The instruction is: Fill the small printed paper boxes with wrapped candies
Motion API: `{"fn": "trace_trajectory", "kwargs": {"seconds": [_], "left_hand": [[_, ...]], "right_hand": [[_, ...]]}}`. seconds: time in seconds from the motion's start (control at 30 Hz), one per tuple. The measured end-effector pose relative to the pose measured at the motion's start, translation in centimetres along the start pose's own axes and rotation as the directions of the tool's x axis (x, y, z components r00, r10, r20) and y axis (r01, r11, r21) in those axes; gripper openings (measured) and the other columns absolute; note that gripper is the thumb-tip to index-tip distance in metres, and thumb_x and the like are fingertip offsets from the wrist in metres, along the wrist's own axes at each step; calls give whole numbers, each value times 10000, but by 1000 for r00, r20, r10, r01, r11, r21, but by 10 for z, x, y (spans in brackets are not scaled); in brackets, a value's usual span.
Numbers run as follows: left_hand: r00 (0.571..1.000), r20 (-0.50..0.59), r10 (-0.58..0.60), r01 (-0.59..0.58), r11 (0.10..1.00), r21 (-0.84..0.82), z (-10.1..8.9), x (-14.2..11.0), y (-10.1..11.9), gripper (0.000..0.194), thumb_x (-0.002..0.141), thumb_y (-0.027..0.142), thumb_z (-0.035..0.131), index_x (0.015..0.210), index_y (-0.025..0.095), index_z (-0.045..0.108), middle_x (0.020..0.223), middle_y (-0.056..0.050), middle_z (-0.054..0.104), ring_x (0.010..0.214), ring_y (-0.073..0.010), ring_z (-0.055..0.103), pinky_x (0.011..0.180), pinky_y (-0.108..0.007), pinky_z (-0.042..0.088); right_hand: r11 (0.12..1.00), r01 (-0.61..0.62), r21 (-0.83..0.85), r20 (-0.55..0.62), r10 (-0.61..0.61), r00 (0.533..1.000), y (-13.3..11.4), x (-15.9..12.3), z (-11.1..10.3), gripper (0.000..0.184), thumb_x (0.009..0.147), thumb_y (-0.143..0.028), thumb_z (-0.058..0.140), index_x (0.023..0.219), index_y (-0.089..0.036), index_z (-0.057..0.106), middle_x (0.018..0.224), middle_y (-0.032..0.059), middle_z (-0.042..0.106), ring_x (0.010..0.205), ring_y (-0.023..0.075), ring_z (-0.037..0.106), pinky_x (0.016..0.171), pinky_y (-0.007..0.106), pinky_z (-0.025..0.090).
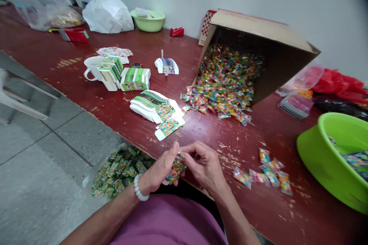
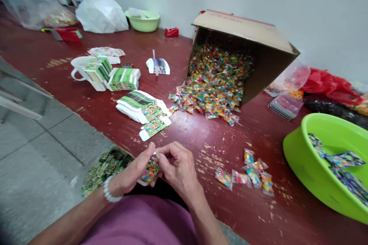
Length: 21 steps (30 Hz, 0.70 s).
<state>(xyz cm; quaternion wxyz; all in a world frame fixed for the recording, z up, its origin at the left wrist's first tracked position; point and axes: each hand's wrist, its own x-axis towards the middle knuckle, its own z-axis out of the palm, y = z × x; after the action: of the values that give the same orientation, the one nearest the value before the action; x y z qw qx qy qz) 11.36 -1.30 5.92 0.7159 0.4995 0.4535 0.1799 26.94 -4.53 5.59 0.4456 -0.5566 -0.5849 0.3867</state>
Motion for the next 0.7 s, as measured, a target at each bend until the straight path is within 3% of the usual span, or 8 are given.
{"fn": "trace_trajectory", "kwargs": {"seconds": [0.13, 0.33, 0.43, 0.53, 0.7], "left_hand": [[999, 32, 37, -35, 996, -86, -1, 0, -3, 677, 852, 755, 392, 850, 136, 666, 597, -18, 597, 460, -132, 556, 436, -222, 422], [999, 34, -18, 29, 934, -357, 0, 0, -11, 564, 897, 640, 455, 1100, 162, 676, 630, -23, 638, 449, -126, 554, 398, -204, 419], [999, -41, 30, -43, 935, -353, 2, 0, -13, 437, 837, 519, 622, 1090, 169, 689, 759, -61, 702, 545, -155, 624, 418, -210, 447], [993, -114, 30, -68, 933, -352, 4, 3, -16, 415, 851, 510, 596, 1053, 157, 680, 818, -65, 709, 557, -164, 638, 408, -222, 463], [997, -79, -15, -18, 913, -408, 4, 4, -14, 418, 890, 541, 497, 876, 151, 645, 592, -9, 632, 414, -141, 573, 381, -226, 452]], "right_hand": [[987, -3, 160, 31, -2, 1000, -7, -2, 5, 141, 899, -279, 641, 817, -195, 720, 829, 25, 612, 604, 107, 611, 490, 199, 511], [854, -159, 495, 35, 163, 986, -7, -14, 21, 221, 918, -373, 614, 805, -194, 677, 1013, 40, 643, 549, 81, 584, 455, 214, 527], [878, -135, 459, -77, 190, 979, 1, -17, 29, 231, 903, -395, 631, 794, -201, 690, 960, 39, 664, 535, 88, 571, 418, 203, 493], [941, -87, 326, -193, 157, 969, 6, -16, 32, 234, 914, -407, 610, 831, -217, 719, 961, 62, 681, 642, 136, 624, 414, 201, 488], [931, -93, 354, -55, 120, 991, 5, -15, 28, 221, 924, -401, 599, 1017, -257, 739, 1148, 81, 670, 778, 177, 673, 441, 229, 524]]}}
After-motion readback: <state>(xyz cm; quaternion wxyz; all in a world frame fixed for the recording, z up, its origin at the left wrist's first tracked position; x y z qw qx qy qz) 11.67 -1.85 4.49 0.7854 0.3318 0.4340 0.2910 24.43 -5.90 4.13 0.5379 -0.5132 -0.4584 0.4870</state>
